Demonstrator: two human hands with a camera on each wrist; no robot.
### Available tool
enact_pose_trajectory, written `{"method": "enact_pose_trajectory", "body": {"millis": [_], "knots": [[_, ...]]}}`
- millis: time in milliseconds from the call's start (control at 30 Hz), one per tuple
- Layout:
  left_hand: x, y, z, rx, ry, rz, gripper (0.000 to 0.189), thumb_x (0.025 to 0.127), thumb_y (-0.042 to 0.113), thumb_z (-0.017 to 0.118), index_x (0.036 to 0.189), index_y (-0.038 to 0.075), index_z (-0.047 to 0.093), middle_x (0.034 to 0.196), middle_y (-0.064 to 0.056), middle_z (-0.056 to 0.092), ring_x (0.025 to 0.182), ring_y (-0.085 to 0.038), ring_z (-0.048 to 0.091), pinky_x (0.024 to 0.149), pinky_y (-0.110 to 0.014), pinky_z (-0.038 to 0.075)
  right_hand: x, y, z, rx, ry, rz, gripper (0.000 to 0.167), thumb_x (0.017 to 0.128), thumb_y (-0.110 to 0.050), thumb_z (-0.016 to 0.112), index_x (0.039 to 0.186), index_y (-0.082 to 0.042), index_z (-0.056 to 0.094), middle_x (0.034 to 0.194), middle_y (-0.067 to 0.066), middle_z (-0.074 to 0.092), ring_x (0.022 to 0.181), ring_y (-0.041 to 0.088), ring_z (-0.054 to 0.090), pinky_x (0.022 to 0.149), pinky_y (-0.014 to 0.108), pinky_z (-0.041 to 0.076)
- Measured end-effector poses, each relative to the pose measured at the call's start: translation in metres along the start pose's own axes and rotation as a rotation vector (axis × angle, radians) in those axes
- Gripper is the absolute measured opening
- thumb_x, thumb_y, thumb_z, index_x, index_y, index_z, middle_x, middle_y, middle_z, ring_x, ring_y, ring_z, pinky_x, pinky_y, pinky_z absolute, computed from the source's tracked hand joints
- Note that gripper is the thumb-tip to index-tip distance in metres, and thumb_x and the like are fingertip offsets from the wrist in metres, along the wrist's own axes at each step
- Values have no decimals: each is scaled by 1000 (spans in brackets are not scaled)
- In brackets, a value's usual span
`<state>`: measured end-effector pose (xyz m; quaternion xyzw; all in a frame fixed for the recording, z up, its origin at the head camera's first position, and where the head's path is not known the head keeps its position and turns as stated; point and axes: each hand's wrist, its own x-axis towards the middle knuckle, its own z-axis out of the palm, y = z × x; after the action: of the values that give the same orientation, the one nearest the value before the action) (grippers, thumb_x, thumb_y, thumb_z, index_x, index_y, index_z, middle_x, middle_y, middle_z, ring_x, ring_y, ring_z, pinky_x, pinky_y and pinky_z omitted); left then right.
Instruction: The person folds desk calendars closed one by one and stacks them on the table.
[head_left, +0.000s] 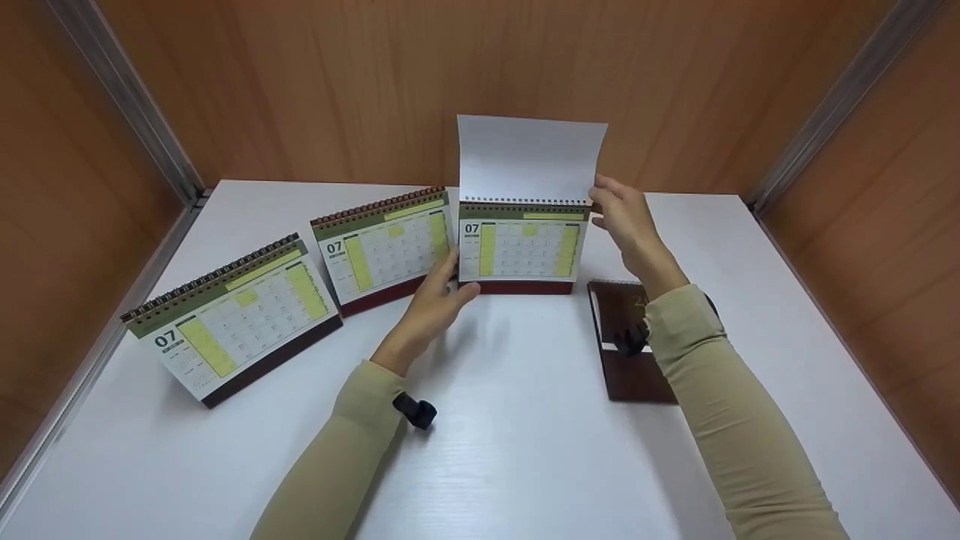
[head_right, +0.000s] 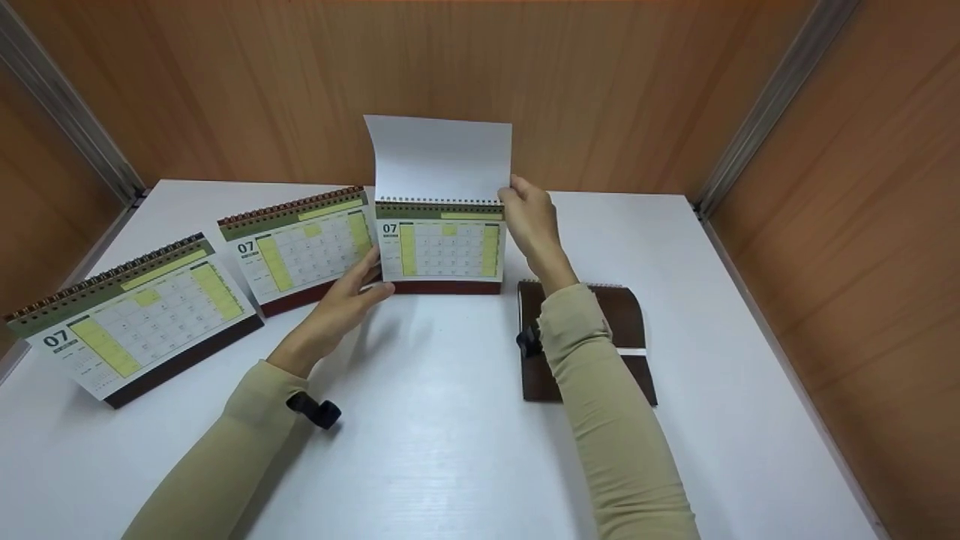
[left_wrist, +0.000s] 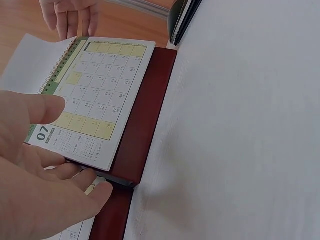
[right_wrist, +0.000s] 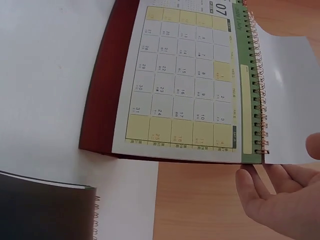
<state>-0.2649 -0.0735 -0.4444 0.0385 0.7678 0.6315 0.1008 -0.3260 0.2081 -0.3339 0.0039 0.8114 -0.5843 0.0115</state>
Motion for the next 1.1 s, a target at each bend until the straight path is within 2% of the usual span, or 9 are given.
{"method": "enact_pose_trajectory", "body": {"millis": [233, 433, 633, 967, 1100], "knots": [[-1, 1, 0, -5, -9, -10, 82, 108, 27, 62, 172, 30, 12, 179, 3, 11, 164, -21, 12, 132, -41, 17, -9, 3, -5, 113, -43, -4, 57, 116, -30, 33, 166, -4, 33, 166, 14, 43, 151, 31, 44, 126, 43, 35], [-2, 0, -3, -17, -19, -4, 81, 108, 27, 61, 172, 27, 12, 179, 1, 11, 164, -21, 15, 132, -39, 17, -14, 7, -7, 150, -97, -36, 61, 116, -39, 25, 165, -5, 34, 168, 12, 41, 153, 32, 41, 128, 46, 31], [-1, 0, -5, -20, -24, -11, 80, 108, 27, 60, 172, 29, 12, 179, 2, 13, 164, -20, 15, 132, -40, 18, -17, 9, -8, 173, -113, -43, 61, 117, -40, 18, 166, -8, 34, 169, 12, 39, 154, 33, 39, 128, 46, 30], [-1, 1, -6, -42, -13, -9, 77, 108, 27, 60, 172, 29, 17, 176, -1, 23, 162, -21, 22, 130, -44, 24, -23, 20, -8, 201, -101, -91, 63, 116, -43, 21, 167, -7, 31, 171, 10, 37, 154, 30, 39, 127, 44, 32], [-1, 1, -6, -42, -14, -7, 77, 108, 26, 60, 172, 29, 18, 175, -2, 25, 161, -22, 24, 130, -45, 26, -26, 25, -6, 224, -95, -119, 60, 117, -43, 23, 164, -9, 40, 169, 9, 40, 154, 30, 40, 128, 46, 30]]}}
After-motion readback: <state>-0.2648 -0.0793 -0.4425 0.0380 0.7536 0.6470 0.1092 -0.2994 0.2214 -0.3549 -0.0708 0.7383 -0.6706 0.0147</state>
